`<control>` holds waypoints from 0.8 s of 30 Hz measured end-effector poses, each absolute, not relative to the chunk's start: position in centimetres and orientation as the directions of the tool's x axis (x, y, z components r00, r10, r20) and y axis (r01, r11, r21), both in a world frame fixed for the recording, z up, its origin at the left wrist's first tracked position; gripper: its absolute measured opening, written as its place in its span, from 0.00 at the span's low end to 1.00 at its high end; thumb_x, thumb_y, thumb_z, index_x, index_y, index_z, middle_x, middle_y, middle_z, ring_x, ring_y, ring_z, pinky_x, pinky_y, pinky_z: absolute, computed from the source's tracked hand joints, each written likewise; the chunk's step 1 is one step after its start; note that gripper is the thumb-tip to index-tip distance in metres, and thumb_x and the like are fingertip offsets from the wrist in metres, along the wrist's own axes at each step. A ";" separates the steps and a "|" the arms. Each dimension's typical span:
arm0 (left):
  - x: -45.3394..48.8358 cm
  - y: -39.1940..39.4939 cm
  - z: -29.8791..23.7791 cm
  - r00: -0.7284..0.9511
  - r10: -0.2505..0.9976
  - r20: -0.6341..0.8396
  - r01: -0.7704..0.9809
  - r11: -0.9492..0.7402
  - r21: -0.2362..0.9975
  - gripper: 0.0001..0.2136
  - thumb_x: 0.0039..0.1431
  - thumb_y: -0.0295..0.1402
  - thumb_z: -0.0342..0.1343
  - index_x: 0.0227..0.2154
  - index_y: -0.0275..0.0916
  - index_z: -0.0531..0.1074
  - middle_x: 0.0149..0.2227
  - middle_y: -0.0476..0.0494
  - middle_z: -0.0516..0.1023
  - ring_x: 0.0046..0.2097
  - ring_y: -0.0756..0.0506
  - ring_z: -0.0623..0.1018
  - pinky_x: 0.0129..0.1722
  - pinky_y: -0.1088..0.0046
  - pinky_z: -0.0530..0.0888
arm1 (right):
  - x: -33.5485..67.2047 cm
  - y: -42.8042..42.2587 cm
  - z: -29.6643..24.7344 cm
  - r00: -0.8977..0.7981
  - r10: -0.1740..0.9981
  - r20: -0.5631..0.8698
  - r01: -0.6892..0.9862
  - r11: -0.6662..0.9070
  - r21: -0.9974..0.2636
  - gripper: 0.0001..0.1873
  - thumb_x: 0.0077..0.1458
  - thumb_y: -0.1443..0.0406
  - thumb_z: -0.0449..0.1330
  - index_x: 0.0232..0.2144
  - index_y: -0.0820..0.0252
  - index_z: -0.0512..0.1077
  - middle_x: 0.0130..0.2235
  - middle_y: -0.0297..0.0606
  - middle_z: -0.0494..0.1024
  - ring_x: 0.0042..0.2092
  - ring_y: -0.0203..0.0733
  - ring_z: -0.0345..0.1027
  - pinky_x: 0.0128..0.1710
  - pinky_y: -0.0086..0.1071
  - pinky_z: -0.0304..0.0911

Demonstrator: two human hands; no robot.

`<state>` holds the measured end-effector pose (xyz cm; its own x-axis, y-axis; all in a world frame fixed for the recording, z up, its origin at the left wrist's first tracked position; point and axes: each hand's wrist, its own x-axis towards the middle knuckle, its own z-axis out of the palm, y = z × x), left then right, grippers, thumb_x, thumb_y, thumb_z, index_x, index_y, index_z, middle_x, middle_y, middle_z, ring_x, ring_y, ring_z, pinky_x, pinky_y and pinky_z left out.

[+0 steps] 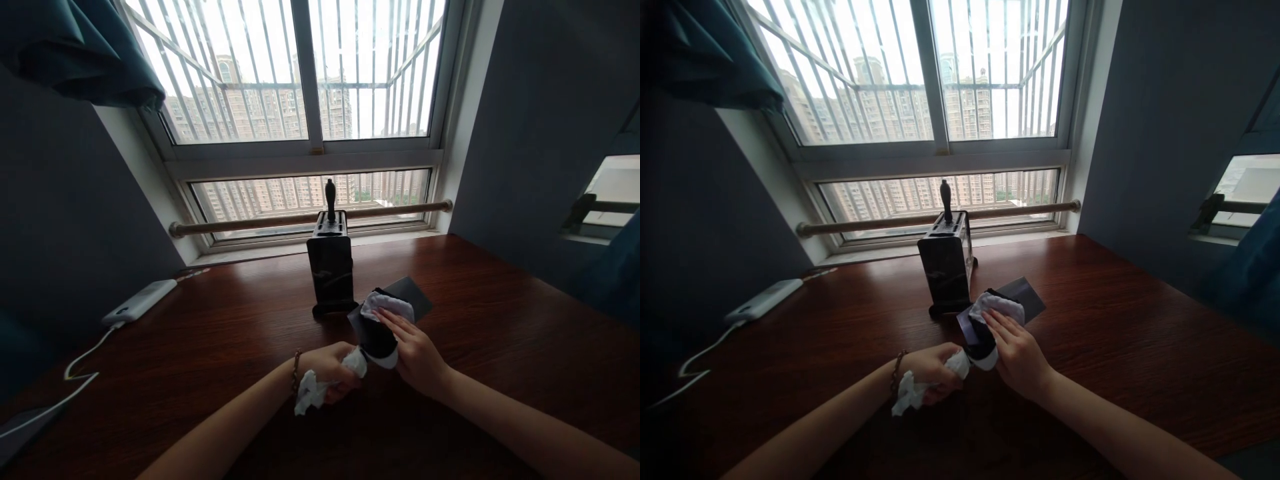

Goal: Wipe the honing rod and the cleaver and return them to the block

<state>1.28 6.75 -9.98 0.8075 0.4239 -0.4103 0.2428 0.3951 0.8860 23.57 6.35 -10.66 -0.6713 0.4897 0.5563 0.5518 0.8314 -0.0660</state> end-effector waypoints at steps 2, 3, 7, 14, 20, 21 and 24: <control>1.2 6.7 -10.1 0.797 0.439 -0.415 0.248 0.389 0.887 0.10 0.44 0.28 0.57 0.28 0.38 0.60 0.15 0.56 0.60 0.14 0.55 0.59 0.11 0.81 0.58 | 23.4 6.2 -10.7 -0.742 0.437 0.508 0.489 0.871 -0.034 0.27 0.54 0.69 0.47 0.57 0.72 0.54 0.60 0.48 0.54 0.62 0.48 0.41 0.57 0.44 0.51; 1.2 6.7 -10.1 0.785 0.456 -0.419 0.251 0.385 0.888 0.09 0.44 0.28 0.57 0.26 0.37 0.60 0.16 0.56 0.60 0.14 0.55 0.60 0.11 0.81 0.58 | 23.3 6.0 -10.6 -0.783 0.405 0.472 0.450 0.893 -0.020 0.27 0.53 0.69 0.48 0.56 0.71 0.55 0.60 0.47 0.53 0.62 0.48 0.40 0.57 0.44 0.51; 1.2 6.5 -10.2 0.767 0.498 -0.404 0.254 0.343 0.904 0.07 0.44 0.27 0.55 0.23 0.36 0.60 0.16 0.54 0.60 0.14 0.55 0.61 0.10 0.80 0.60 | 22.8 5.6 -10.2 -0.835 0.363 0.415 0.390 0.921 -0.020 0.27 0.54 0.69 0.48 0.57 0.68 0.54 0.60 0.43 0.53 0.62 0.45 0.42 0.58 0.41 0.51; 1.5 6.6 -9.7 0.803 0.438 -0.405 0.261 0.351 0.899 0.12 0.44 0.29 0.58 0.30 0.38 0.60 0.15 0.57 0.61 0.13 0.55 0.60 0.10 0.81 0.60 | 24.3 7.8 -10.2 -0.680 0.473 0.561 0.497 0.859 -0.122 0.28 0.55 0.71 0.45 0.59 0.68 0.50 0.60 0.46 0.53 0.62 0.45 0.42 0.58 0.44 0.49; 1.4 6.7 -9.8 0.804 0.435 -0.406 0.249 0.374 0.894 0.11 0.44 0.28 0.57 0.29 0.39 0.60 0.14 0.56 0.61 0.13 0.54 0.60 0.10 0.81 0.60 | 28.5 11.7 -11.1 -0.301 0.695 0.653 0.524 0.693 -0.495 0.22 0.53 0.66 0.50 0.51 0.65 0.65 0.55 0.47 0.63 0.58 0.50 0.51 0.57 0.46 0.49; 1.3 6.7 -9.8 0.801 0.435 -0.411 0.251 0.378 0.891 0.10 0.45 0.28 0.57 0.28 0.39 0.60 0.14 0.56 0.61 0.13 0.54 0.60 0.10 0.81 0.60 | 29.0 12.3 -11.4 -0.197 0.770 0.606 0.481 0.615 -0.625 0.18 0.51 0.64 0.53 0.45 0.64 0.70 0.50 0.47 0.69 0.54 0.52 0.57 0.55 0.46 0.52; 1.3 6.8 -9.6 0.795 0.430 -0.428 0.261 0.394 0.881 0.10 0.45 0.28 0.57 0.27 0.38 0.60 0.15 0.56 0.61 0.13 0.55 0.60 0.10 0.81 0.59 | 30.0 14.0 -12.4 0.087 0.925 0.370 0.291 0.331 -0.898 0.14 0.44 0.57 0.59 0.27 0.64 0.74 0.29 0.41 0.76 0.37 0.52 0.69 0.42 0.42 0.63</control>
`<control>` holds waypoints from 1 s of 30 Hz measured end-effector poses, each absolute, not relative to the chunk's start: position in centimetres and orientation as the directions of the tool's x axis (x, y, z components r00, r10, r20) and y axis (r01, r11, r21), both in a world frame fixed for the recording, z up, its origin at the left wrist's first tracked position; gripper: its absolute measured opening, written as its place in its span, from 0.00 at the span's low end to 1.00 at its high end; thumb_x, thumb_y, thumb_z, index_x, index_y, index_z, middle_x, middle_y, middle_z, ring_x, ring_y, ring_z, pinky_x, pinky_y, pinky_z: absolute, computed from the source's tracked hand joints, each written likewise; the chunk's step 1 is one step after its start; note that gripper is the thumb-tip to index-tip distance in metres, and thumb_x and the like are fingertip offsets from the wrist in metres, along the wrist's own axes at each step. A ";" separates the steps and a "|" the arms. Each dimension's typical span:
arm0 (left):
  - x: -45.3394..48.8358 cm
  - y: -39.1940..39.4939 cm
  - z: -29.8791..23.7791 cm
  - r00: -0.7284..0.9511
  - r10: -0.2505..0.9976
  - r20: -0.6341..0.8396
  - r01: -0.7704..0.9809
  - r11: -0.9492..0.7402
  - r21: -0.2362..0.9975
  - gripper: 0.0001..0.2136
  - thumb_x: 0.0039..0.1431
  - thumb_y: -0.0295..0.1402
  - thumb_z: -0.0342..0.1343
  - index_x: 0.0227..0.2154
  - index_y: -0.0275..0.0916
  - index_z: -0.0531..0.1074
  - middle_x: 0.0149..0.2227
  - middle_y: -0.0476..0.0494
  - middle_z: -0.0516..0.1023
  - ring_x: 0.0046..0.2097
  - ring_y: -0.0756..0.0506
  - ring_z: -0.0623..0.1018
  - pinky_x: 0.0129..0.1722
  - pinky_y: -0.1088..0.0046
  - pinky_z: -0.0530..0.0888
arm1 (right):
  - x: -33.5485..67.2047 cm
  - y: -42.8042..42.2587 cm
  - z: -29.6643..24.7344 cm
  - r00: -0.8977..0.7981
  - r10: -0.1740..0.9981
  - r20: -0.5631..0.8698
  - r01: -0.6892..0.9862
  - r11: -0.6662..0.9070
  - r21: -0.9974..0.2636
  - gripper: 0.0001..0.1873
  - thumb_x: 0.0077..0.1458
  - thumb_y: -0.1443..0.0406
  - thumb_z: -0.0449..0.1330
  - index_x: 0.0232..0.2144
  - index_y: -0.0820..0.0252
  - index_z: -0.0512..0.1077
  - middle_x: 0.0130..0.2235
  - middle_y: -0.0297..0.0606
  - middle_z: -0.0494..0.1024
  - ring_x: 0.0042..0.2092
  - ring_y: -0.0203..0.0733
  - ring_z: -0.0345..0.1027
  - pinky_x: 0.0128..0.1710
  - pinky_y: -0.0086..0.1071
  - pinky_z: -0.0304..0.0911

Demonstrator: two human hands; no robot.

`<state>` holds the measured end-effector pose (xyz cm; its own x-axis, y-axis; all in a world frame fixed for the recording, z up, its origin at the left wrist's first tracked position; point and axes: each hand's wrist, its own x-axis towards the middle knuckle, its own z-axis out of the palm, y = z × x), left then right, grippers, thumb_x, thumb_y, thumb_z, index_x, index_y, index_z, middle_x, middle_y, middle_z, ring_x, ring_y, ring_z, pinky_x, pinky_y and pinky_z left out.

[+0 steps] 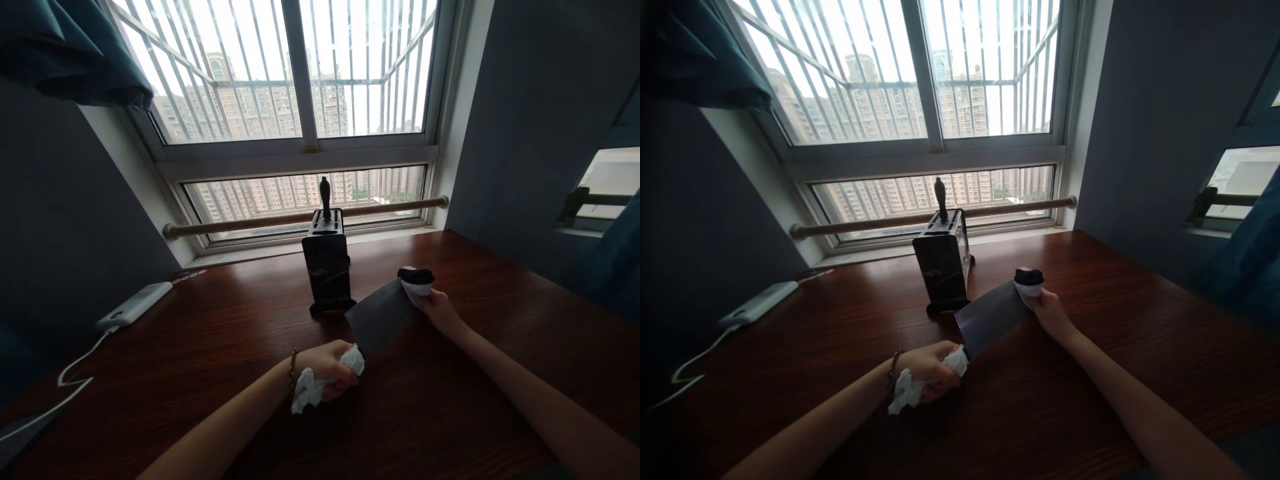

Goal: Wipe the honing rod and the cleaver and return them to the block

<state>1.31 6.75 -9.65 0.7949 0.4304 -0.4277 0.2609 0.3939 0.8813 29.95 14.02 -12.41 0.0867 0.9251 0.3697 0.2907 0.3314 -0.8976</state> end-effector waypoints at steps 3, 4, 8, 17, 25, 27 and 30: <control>1.3 6.8 -9.7 0.793 0.431 -0.430 0.257 0.402 0.879 0.10 0.45 0.29 0.58 0.26 0.38 0.59 0.14 0.56 0.61 0.13 0.55 0.60 0.10 0.82 0.58 | 30.3 15.1 -13.2 0.274 0.922 0.274 0.179 0.231 -0.956 0.20 0.44 0.50 0.56 0.23 0.62 0.70 0.21 0.37 0.73 0.26 0.45 0.69 0.28 0.36 0.65; 1.3 6.8 -9.7 0.794 0.432 -0.428 0.255 0.403 0.879 0.11 0.44 0.29 0.58 0.26 0.38 0.59 0.14 0.56 0.61 0.13 0.55 0.60 0.10 0.82 0.58 | 30.4 15.3 -13.2 0.332 0.907 0.260 0.149 0.221 -0.964 0.21 0.45 0.48 0.54 0.23 0.62 0.68 0.21 0.36 0.72 0.25 0.43 0.68 0.25 0.34 0.65; 1.4 6.9 -9.7 0.786 0.432 -0.442 0.265 0.411 0.872 0.12 0.44 0.31 0.59 0.25 0.38 0.59 0.14 0.57 0.60 0.13 0.56 0.60 0.12 0.82 0.58 | 31.1 14.7 -12.5 0.496 0.814 0.301 0.184 0.240 -0.953 0.24 0.50 0.46 0.48 0.21 0.60 0.64 0.19 0.36 0.69 0.24 0.41 0.66 0.25 0.32 0.64; 1.3 7.2 -9.7 0.792 0.398 -0.464 0.260 0.467 0.845 0.13 0.43 0.31 0.60 0.25 0.38 0.58 0.15 0.57 0.59 0.14 0.56 0.59 0.12 0.81 0.58 | 25.5 8.3 -10.3 -0.750 0.440 0.494 0.382 0.898 -0.221 0.22 0.54 0.70 0.48 0.52 0.61 0.63 0.54 0.43 0.65 0.59 0.46 0.51 0.56 0.43 0.52; 1.1 7.2 -9.6 0.794 0.386 -0.470 0.256 0.490 0.834 0.15 0.43 0.32 0.61 0.24 0.38 0.57 0.15 0.57 0.58 0.14 0.56 0.57 0.12 0.81 0.55 | 25.9 9.3 -11.5 -0.606 0.575 0.550 0.584 0.791 -0.185 0.26 0.55 0.70 0.46 0.57 0.66 0.56 0.58 0.45 0.58 0.61 0.44 0.44 0.58 0.44 0.50; 1.1 7.3 -9.6 0.790 0.384 -0.477 0.259 0.496 0.829 0.15 0.43 0.32 0.61 0.22 0.37 0.57 0.15 0.56 0.58 0.14 0.57 0.57 0.13 0.82 0.55 | 26.8 10.5 -12.3 -0.445 0.671 0.593 0.684 0.682 -0.259 0.24 0.55 0.69 0.46 0.55 0.67 0.59 0.56 0.47 0.61 0.60 0.46 0.48 0.57 0.45 0.52; 1.1 7.4 -9.6 0.786 0.380 -0.488 0.258 0.515 0.818 0.15 0.43 0.33 0.61 0.23 0.38 0.57 0.15 0.57 0.57 0.14 0.57 0.57 0.13 0.82 0.54 | 27.7 11.6 -13.0 -0.324 0.743 0.586 0.744 0.583 -0.327 0.22 0.55 0.69 0.46 0.53 0.65 0.62 0.55 0.47 0.63 0.59 0.47 0.50 0.57 0.46 0.53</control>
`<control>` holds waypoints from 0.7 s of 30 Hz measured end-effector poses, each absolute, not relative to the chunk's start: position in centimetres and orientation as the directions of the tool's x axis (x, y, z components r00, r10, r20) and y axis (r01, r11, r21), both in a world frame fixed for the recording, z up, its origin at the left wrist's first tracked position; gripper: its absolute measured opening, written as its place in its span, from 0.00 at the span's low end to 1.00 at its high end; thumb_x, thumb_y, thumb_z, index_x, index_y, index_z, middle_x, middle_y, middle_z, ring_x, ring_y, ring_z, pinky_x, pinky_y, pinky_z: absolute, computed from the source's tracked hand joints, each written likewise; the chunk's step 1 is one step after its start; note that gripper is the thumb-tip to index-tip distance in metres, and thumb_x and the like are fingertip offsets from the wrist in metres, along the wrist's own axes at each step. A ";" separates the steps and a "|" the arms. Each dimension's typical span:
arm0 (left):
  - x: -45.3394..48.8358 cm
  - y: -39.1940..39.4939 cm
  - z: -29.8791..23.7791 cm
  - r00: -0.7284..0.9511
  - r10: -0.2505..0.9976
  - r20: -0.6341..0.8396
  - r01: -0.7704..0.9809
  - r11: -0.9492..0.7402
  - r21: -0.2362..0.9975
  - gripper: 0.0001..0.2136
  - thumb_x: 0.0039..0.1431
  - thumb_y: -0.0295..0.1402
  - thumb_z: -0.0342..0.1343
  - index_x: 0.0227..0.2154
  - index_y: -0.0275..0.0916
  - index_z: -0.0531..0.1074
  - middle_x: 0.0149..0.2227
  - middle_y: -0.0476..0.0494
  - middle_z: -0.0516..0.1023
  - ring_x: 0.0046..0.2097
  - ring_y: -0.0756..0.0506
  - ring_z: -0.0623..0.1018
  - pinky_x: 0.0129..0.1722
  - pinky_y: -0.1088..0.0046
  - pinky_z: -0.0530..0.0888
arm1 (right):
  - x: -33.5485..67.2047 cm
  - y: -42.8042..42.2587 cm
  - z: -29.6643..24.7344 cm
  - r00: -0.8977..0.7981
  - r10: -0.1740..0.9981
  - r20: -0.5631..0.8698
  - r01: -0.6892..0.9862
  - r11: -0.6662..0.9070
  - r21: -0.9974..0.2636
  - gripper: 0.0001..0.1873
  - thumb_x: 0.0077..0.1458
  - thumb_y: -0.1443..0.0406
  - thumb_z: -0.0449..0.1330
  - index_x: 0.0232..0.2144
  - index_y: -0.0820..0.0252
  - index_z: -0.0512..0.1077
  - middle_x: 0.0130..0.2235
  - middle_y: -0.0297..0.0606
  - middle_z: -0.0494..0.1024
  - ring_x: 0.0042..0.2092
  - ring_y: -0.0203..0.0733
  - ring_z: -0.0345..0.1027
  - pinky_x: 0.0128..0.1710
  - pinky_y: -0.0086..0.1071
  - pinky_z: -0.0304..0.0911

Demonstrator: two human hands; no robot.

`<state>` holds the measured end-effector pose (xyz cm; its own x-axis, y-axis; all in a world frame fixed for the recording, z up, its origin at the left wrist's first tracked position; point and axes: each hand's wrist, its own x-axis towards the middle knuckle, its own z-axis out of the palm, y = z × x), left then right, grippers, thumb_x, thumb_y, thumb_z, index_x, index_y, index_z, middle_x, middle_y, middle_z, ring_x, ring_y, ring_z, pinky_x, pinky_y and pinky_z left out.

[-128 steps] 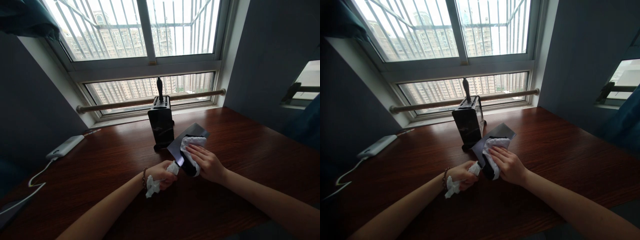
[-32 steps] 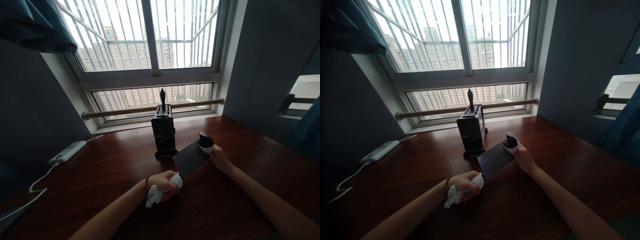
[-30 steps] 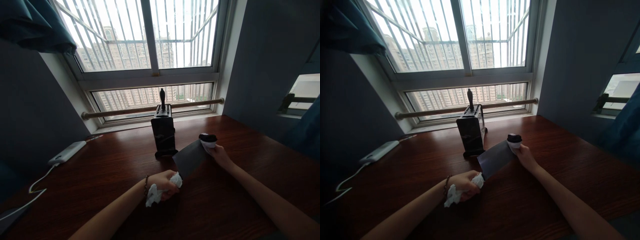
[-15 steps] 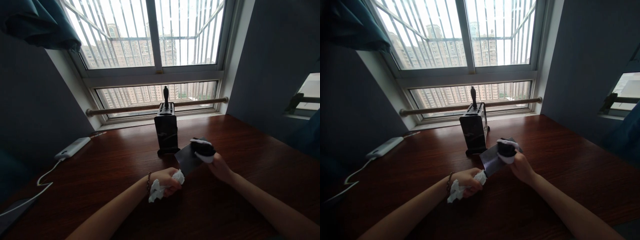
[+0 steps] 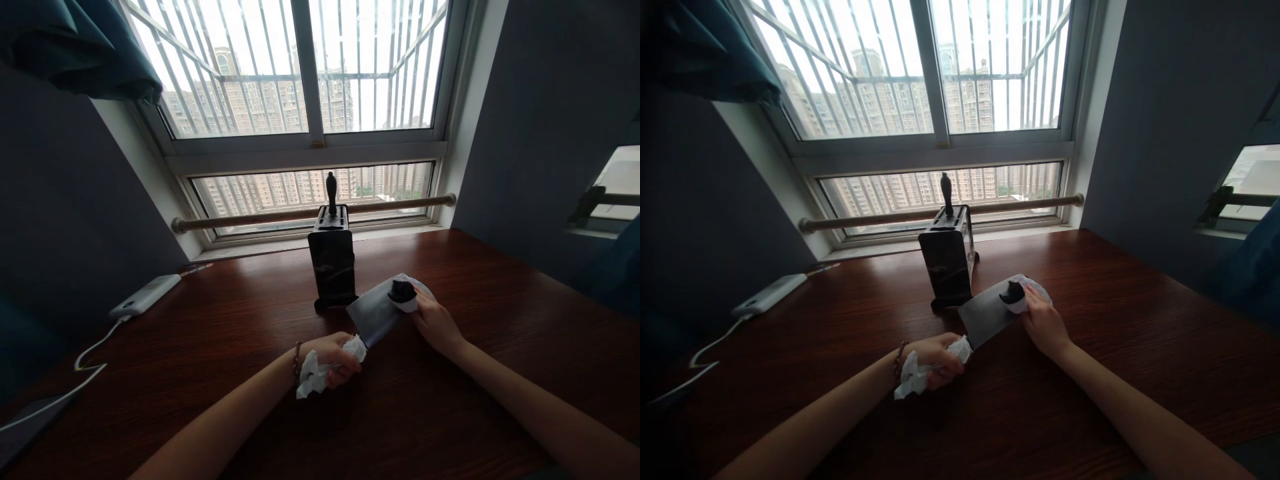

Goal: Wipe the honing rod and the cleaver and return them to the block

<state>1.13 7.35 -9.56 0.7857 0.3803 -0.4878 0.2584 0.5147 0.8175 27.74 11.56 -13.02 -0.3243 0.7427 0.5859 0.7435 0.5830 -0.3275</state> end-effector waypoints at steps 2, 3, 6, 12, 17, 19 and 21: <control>1.1 7.4 -9.5 0.790 0.377 -0.484 0.253 0.518 0.817 0.15 0.43 0.32 0.61 0.23 0.38 0.57 0.14 0.56 0.57 0.14 0.57 0.57 0.13 0.82 0.54 | 27.7 11.5 -13.1 -0.329 0.747 0.578 0.744 0.582 -0.328 0.23 0.55 0.70 0.46 0.53 0.65 0.62 0.55 0.46 0.63 0.60 0.47 0.49 0.57 0.47 0.52; 1.1 7.4 -9.6 0.795 0.376 -0.476 0.247 0.517 0.820 0.15 0.43 0.32 0.61 0.22 0.38 0.56 0.14 0.56 0.57 0.14 0.57 0.57 0.13 0.82 0.54 | 27.6 11.3 -13.0 -0.353 0.742 0.570 0.736 0.596 -0.320 0.24 0.54 0.70 0.46 0.54 0.65 0.61 0.56 0.46 0.62 0.60 0.46 0.47 0.57 0.47 0.51; 1.1 7.3 -9.6 0.802 0.386 -0.456 0.222 0.517 0.827 0.15 0.43 0.32 0.61 0.22 0.38 0.56 0.15 0.57 0.57 0.14 0.57 0.57 0.12 0.82 0.54 | 26.5 10.1 -12.5 -0.488 0.686 0.539 0.657 0.696 -0.291 0.26 0.53 0.73 0.47 0.56 0.66 0.57 0.57 0.46 0.60 0.61 0.45 0.45 0.58 0.46 0.50; 1.3 7.1 -9.6 0.784 0.399 -0.476 0.256 0.490 0.833 0.14 0.43 0.32 0.61 0.26 0.38 0.58 0.15 0.57 0.59 0.14 0.56 0.59 0.12 0.81 0.57 | 24.7 7.6 -10.9 -0.763 0.446 0.467 0.403 0.894 -0.197 0.28 0.52 0.72 0.48 0.57 0.65 0.56 0.59 0.45 0.56 0.61 0.45 0.42 0.58 0.43 0.51; 1.6 6.7 -9.4 0.781 0.428 -0.454 0.257 0.442 0.860 0.13 0.43 0.30 0.60 0.27 0.38 0.60 0.16 0.56 0.61 0.14 0.55 0.60 0.11 0.80 0.58 | 24.8 7.5 -11.1 -0.703 0.498 0.507 0.486 0.858 -0.169 0.28 0.53 0.73 0.47 0.57 0.64 0.55 0.59 0.43 0.56 0.61 0.45 0.43 0.58 0.44 0.51; 1.6 6.6 -9.4 0.779 0.431 -0.456 0.260 0.440 0.860 0.13 0.43 0.30 0.60 0.25 0.38 0.59 0.15 0.56 0.61 0.14 0.55 0.61 0.11 0.80 0.59 | 24.7 7.5 -11.5 -0.604 0.554 0.573 0.551 0.810 -0.202 0.28 0.53 0.72 0.46 0.58 0.64 0.53 0.59 0.44 0.56 0.61 0.46 0.43 0.57 0.46 0.52; 1.6 6.5 -9.4 0.777 0.430 -0.459 0.267 0.435 0.860 0.12 0.42 0.29 0.60 0.26 0.38 0.60 0.15 0.56 0.61 0.14 0.54 0.62 0.11 0.79 0.59 | 24.3 7.2 -11.8 -0.593 0.543 0.595 0.540 0.816 -0.206 0.29 0.54 0.72 0.46 0.59 0.64 0.51 0.59 0.44 0.55 0.61 0.47 0.43 0.57 0.45 0.53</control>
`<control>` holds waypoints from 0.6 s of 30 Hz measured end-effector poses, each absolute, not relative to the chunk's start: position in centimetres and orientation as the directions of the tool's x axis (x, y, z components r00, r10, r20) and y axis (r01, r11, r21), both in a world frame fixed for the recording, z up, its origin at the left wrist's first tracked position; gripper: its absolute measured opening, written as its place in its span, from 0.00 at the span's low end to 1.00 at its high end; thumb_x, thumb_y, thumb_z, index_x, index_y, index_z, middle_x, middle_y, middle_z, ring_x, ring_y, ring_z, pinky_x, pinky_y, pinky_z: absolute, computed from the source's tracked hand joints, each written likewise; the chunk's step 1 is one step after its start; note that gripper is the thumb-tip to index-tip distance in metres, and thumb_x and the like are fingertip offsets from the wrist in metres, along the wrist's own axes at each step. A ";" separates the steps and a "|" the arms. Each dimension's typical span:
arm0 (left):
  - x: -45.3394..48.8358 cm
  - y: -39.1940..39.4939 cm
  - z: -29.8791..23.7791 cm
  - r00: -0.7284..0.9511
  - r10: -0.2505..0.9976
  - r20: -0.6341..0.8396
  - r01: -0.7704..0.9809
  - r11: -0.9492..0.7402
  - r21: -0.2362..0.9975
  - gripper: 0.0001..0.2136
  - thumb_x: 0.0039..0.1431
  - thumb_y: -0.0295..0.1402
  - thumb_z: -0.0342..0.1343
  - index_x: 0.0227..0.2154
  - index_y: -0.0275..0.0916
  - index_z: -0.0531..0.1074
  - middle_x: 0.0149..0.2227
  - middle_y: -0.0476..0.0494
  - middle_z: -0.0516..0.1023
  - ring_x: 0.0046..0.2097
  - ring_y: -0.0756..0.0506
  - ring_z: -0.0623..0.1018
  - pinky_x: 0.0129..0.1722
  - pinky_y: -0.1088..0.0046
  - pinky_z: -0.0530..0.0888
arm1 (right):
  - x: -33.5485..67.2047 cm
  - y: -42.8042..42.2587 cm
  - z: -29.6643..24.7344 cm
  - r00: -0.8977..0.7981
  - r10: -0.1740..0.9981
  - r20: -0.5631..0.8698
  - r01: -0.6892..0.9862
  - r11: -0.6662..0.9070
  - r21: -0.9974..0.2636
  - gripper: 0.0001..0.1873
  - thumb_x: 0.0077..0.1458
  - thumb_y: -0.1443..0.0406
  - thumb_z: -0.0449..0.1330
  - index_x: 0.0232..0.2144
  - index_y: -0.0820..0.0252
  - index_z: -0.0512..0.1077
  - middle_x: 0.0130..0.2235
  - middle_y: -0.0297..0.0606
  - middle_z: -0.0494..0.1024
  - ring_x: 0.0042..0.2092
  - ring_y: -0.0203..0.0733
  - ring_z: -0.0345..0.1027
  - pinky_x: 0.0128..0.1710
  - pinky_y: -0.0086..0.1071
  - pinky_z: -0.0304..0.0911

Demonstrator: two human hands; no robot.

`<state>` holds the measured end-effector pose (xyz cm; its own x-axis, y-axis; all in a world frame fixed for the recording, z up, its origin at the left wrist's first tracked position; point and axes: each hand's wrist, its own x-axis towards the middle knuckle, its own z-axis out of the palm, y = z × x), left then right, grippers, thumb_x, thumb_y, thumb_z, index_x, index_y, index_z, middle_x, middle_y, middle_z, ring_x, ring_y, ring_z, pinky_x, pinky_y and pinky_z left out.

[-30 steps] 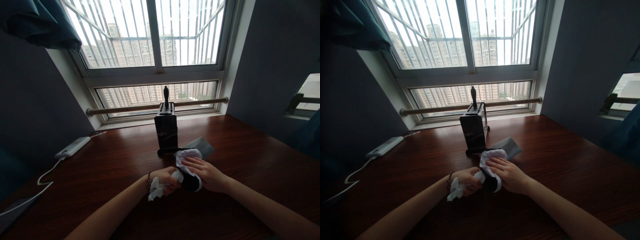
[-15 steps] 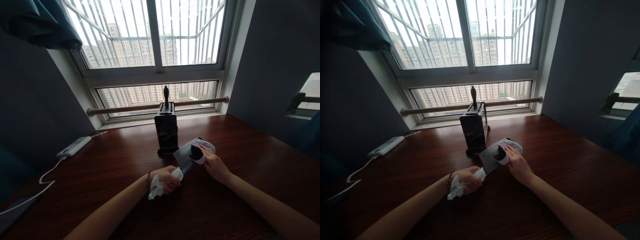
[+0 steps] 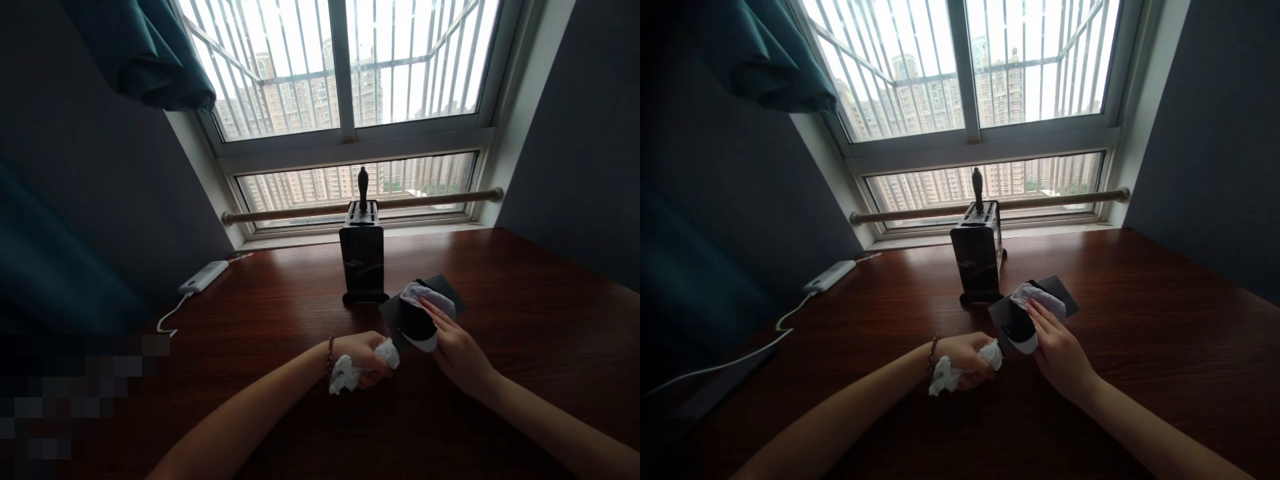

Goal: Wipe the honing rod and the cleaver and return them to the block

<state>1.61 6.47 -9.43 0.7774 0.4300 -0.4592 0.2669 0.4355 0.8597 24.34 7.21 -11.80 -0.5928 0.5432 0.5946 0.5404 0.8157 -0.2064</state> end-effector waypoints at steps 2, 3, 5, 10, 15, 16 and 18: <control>1.6 6.4 -9.6 0.778 0.429 -0.459 0.270 0.432 0.860 0.11 0.42 0.27 0.60 0.25 0.38 0.61 0.15 0.55 0.61 0.14 0.53 0.62 0.11 0.79 0.60 | 23.8 6.7 -11.9 -0.691 0.468 0.552 0.461 0.872 -0.162 0.30 0.54 0.71 0.47 0.59 0.63 0.50 0.60 0.43 0.53 0.61 0.47 0.42 0.57 0.44 0.54; 1.5 6.3 -9.7 0.779 0.430 -0.457 0.270 0.429 0.862 0.10 0.41 0.26 0.59 0.24 0.37 0.61 0.15 0.55 0.61 0.14 0.53 0.62 0.11 0.79 0.59 | 23.5 6.5 -11.9 -0.747 0.419 0.516 0.412 0.901 -0.136 0.30 0.53 0.71 0.48 0.59 0.63 0.51 0.60 0.42 0.53 0.61 0.48 0.42 0.57 0.43 0.54; 1.5 6.3 -9.9 0.783 0.429 -0.450 0.271 0.416 0.868 0.09 0.41 0.24 0.58 0.20 0.36 0.61 0.14 0.54 0.61 0.14 0.54 0.61 0.11 0.78 0.59 | 23.2 6.3 -11.9 -0.820 0.346 0.456 0.341 0.935 -0.095 0.31 0.52 0.70 0.49 0.59 0.61 0.51 0.60 0.41 0.52 0.61 0.49 0.42 0.56 0.43 0.55; 1.6 6.3 -9.8 0.784 0.410 -0.465 0.288 0.424 0.859 0.10 0.42 0.25 0.59 0.25 0.38 0.62 0.15 0.55 0.61 0.14 0.53 0.62 0.11 0.78 0.60 | 23.8 7.4 -12.4 -0.696 0.464 0.548 0.496 0.863 -0.101 0.32 0.54 0.71 0.46 0.61 0.60 0.45 0.61 0.40 0.49 0.61 0.50 0.42 0.56 0.46 0.54; 1.6 6.4 -9.7 0.760 0.443 -0.476 0.314 0.391 0.865 0.07 0.41 0.23 0.55 0.20 0.36 0.61 0.14 0.54 0.62 0.14 0.53 0.63 0.10 0.78 0.62 | 23.5 6.8 -12.2 -0.800 0.395 0.452 0.421 0.906 -0.046 0.33 0.54 0.70 0.48 0.61 0.61 0.44 0.62 0.39 0.48 0.62 0.49 0.40 0.57 0.44 0.53; 1.6 6.4 -9.8 0.751 0.453 -0.481 0.332 0.371 0.867 0.06 0.40 0.22 0.53 0.18 0.35 0.62 0.14 0.53 0.62 0.14 0.53 0.63 0.10 0.78 0.62 | 23.3 6.5 -12.0 -0.833 0.368 0.414 0.389 0.921 -0.035 0.33 0.53 0.70 0.49 0.61 0.60 0.45 0.62 0.37 0.49 0.62 0.49 0.40 0.57 0.44 0.53; 1.5 6.5 -10.1 0.735 0.466 -0.492 0.372 0.329 0.868 0.05 0.39 0.21 0.51 0.15 0.34 0.61 0.13 0.52 0.62 0.14 0.53 0.63 0.10 0.78 0.62 | 23.0 6.0 -11.6 -0.861 0.348 0.371 0.366 0.930 -0.023 0.33 0.52 0.70 0.50 0.60 0.59 0.48 0.61 0.35 0.50 0.61 0.48 0.42 0.56 0.43 0.53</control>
